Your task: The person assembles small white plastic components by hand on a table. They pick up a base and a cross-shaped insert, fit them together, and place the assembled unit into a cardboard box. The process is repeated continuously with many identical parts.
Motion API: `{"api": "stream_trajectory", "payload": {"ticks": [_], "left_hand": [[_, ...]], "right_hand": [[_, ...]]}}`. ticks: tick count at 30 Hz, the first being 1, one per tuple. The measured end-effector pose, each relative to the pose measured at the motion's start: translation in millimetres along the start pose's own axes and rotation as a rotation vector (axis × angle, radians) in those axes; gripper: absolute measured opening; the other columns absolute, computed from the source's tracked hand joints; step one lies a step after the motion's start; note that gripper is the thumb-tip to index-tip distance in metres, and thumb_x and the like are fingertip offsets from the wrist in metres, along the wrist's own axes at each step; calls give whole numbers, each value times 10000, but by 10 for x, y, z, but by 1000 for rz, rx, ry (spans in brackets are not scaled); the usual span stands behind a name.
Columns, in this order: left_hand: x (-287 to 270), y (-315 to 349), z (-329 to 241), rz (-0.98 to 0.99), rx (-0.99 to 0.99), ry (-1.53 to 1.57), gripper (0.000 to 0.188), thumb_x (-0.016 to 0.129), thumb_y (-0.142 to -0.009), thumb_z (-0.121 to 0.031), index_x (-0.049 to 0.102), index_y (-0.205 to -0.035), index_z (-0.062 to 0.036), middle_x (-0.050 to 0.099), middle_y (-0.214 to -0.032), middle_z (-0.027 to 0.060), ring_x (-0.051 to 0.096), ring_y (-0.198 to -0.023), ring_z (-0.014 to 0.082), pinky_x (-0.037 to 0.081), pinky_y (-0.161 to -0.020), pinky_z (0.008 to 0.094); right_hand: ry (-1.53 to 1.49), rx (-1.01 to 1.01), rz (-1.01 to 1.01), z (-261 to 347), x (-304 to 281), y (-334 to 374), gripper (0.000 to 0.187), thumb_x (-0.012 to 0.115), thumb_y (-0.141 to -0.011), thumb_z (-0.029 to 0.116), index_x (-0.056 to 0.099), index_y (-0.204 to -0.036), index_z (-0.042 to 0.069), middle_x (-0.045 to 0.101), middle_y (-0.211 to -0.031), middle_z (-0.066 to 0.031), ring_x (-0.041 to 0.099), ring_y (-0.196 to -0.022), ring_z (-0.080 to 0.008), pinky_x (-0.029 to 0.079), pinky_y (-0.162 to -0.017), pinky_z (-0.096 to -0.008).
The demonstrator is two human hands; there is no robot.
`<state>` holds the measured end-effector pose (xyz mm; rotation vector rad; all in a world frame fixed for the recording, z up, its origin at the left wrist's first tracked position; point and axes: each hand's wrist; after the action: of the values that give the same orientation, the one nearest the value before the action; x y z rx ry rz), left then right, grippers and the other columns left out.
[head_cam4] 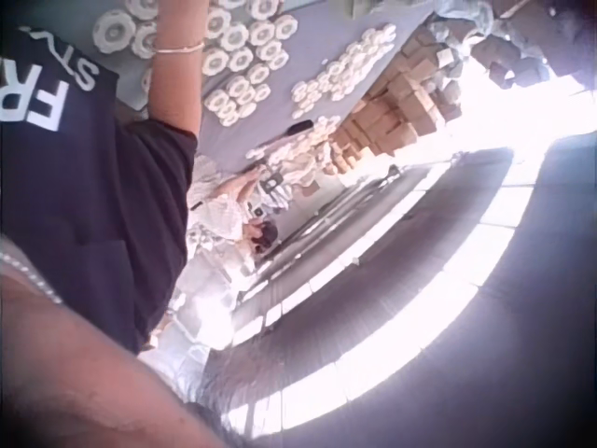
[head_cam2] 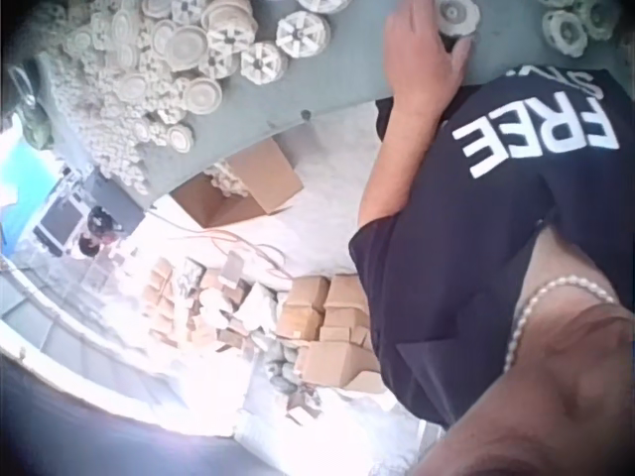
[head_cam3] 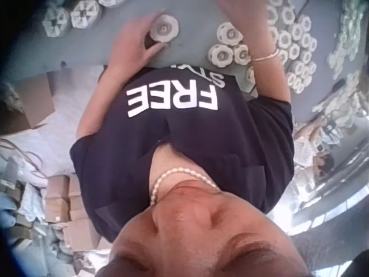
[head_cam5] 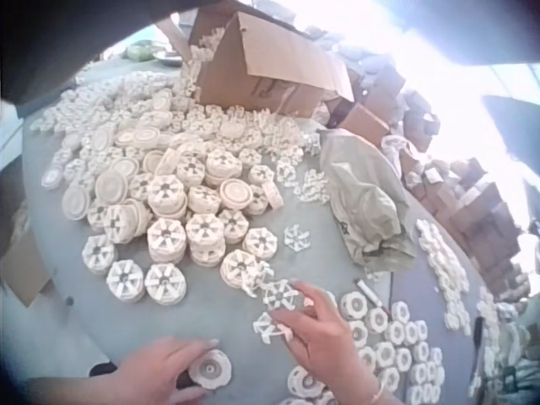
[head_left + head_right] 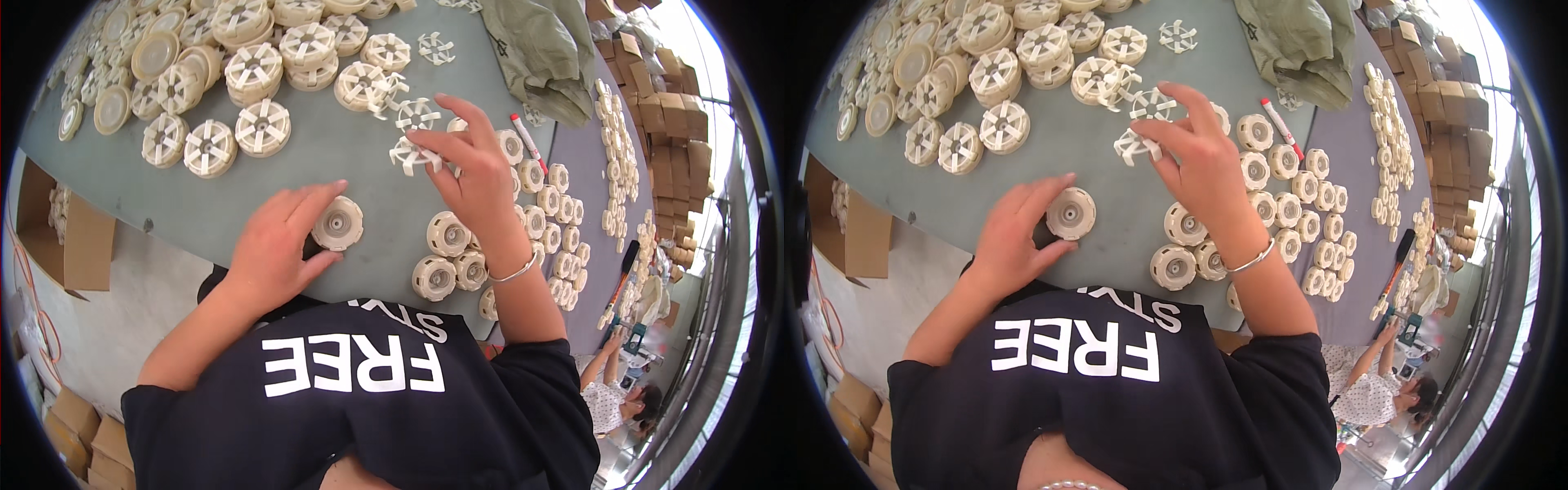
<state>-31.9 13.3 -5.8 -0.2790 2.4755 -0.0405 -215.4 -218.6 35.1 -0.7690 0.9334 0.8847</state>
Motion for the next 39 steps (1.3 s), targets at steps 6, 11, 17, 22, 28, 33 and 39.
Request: {"api": "stream_trajectory", "payload": {"ticks": [6, 11, 17, 22, 28, 33, 39], "left_hand": [[-107, 22, -78, 6, -156, 132, 893, 913, -727, -59, 562, -1544, -135, 661, -1408, 105, 665, -883, 241, 572, -776, 354], [-109, 24, -12, 39, -209, 202, 941, 936, -702, -59, 553, -1558, -135, 648, -1427, 79, 634, -805, 159, 568, -693, 297], [-179, 53, -10, 21, -353, 468, 957, 939, -718, -43, 522, -1576, -118, 646, -1469, 58, 635, -841, 120, 576, -669, 258], [-119, 83, 11, -10, -379, 485, 931, 941, -728, -49, 530, -1561, -111, 645, -1467, 48, 638, -859, 119, 580, -682, 255], [-142, 61, -37, 0, -362, 454, 879, 941, -746, -86, 552, -1534, -106, 643, -1443, 46, 641, -863, 123, 576, -688, 261], [-120, 112, 24, -16, -364, 513, 761, 881, -843, -130, 557, -1532, -104, 650, -1422, 48, 639, -857, 128, 561, -739, 277], [-62, 95, 5, -68, -329, 435, 620, 801, -923, -127, 589, -1505, -87, 655, -1374, 48, 606, -821, 122, 530, -749, 284]], "right_hand": [[15, 1, 299, 295, -63, 282, 705, 768, -814, 65, 626, -1500, 141, 593, -1545, -108, 584, -1334, -358, 405, -1196, -507], [-196, 69, 318, 145, 18, 123, 630, 848, -808, 60, 666, -1411, 93, 654, -1304, -96, 684, -993, -250, 586, -874, -373], [-225, 199, 343, 188, -37, 57, 570, 881, -813, 124, 679, -1346, 107, 655, -1236, -91, 705, -882, -247, 599, -796, -376], [9, 182, 306, 213, -23, 98, 577, 894, -797, 119, 687, -1335, 98, 668, -1232, -83, 695, -868, -210, 599, -766, -346], [-379, 164, 334, 157, 57, -3, 655, 939, -738, 73, 717, -1354, 70, 671, -1273, -79, 669, -832, -159, 590, -761, -298], [-413, 110, 275, 383, -18, 15, 614, 911, -769, 48, 716, -1352, 62, 670, -1259, -85, 679, -803, -152, 599, -754, -294], [-376, -7, 312, 674, 181, 57, 563, 894, -818, 101, 710, -1349, 69, 664, -1254, -94, 718, -852, -208, 618, -779, -345]]}}
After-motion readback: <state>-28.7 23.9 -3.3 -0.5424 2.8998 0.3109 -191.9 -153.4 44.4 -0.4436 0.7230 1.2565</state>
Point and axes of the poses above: each hand's wrist, its own y-axis away from the middle knuckle, its own x-axis out of the palm, z = x × y
